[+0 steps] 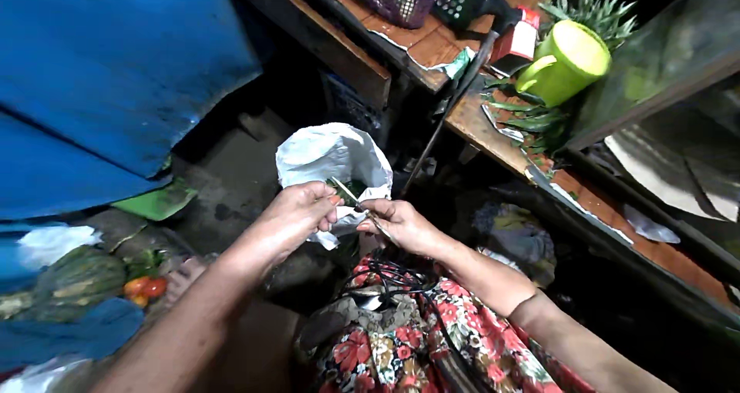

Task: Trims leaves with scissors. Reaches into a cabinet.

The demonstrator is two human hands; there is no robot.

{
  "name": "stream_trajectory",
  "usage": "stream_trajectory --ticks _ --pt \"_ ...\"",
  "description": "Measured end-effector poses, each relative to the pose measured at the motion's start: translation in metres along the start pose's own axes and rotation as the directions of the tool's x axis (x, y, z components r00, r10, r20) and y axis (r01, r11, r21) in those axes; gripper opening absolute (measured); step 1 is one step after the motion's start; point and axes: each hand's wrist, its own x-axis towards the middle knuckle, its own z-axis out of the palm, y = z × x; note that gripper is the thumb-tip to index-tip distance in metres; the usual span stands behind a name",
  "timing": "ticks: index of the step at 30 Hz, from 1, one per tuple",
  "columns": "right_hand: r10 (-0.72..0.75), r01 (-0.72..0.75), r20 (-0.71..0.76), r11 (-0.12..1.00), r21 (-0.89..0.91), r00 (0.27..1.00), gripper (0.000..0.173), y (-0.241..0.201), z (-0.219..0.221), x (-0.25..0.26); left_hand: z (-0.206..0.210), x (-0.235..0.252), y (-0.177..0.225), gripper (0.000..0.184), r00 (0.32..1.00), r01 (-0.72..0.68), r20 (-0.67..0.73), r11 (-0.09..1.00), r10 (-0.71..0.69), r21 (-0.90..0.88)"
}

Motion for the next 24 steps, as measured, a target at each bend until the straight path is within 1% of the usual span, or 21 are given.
stream_trajectory --ticks 2,4,5,6,8,9,10,11,13,16,18,21,24 --pt "0.005 -0.005 -0.024 1.0 -0.001 1.0 0.032 0.002 0.0 0.003 0.0 0.004 -0.002 0.016 1.0 -0.015 -0.017 1.0 0.015 0.002" --pt "0.021 -0.023 -0.039 0.998 -0.051 0.999 0.033 0.004 0.0 0.005 -0.001 0.012 -0.009 0.014 0.997 -0.049 -0.062 0.999 0.05 0.018" --pt "0.017 -0.02 -0.037 0.997 -0.081 0.999 0.034 0.005 -0.001 0.006 -0.001 0.016 -0.013 0.016 0.993 -0.072 -0.09 0.997 0.074 0.023" --pt "0.006 -0.009 -0.03 0.994 -0.11 1.0 0.036 0.004 -0.002 0.006 -0.002 0.019 -0.014 0.027 0.99 -0.089 -0.102 0.995 0.093 0.044" --pt "-0.022 0.015 -0.043 0.987 -0.163 0.999 0.038 0.001 -0.009 0.003 -0.006 0.025 -0.014 0.056 0.992 -0.084 -0.081 0.989 0.094 0.123" --pt "-0.035 0.021 -0.064 0.978 -0.21 0.997 0.041 -0.003 -0.013 0.0 -0.007 0.026 -0.014 0.065 0.992 -0.074 -0.088 0.983 0.09 0.167" --pt "-0.054 0.027 -0.092 0.963 -0.266 0.994 0.045 -0.009 -0.02 -0.003 -0.008 0.026 -0.014 0.069 0.989 -0.073 -0.108 0.977 0.096 0.201" --pt "-0.078 0.032 -0.13 0.946 -0.323 0.988 0.047 -0.015 -0.027 -0.006 -0.011 0.026 -0.016 0.071 0.987 -0.074 -0.121 0.971 0.104 0.226" --pt "-0.122 0.012 -0.221 0.898 -0.44 0.968 0.044 -0.028 -0.047 -0.011 -0.017 0.024 -0.014 0.07 0.988 -0.076 -0.113 0.966 0.106 0.246" --pt "-0.146 -0.092 -0.351 0.81 -0.579 0.925 0.037 -0.039 -0.088 -0.015 -0.028 0.025 -0.016 0.064 0.991 -0.075 -0.088 0.956 0.104 0.284" --pt "-0.191 -0.152 -0.423 0.741 -0.654 0.886 0.036 -0.039 -0.12 -0.018 -0.035 0.028 -0.019 0.062 0.99 -0.088 -0.077 0.945 0.118 0.315" --pt "-0.26 -0.239 -0.497 0.637 -0.733 0.828 0.033 -0.028 -0.166 -0.02 -0.04 0.03 -0.022 0.059 0.987 -0.105 -0.081 0.932 0.142 0.346" --pt "-0.289 -0.308 -0.538 0.572 -0.76 0.792 0.035 -0.027 -0.192 -0.022 -0.046 0.034 -0.026 0.058 0.984 -0.129 -0.061 0.905 0.168 0.405"
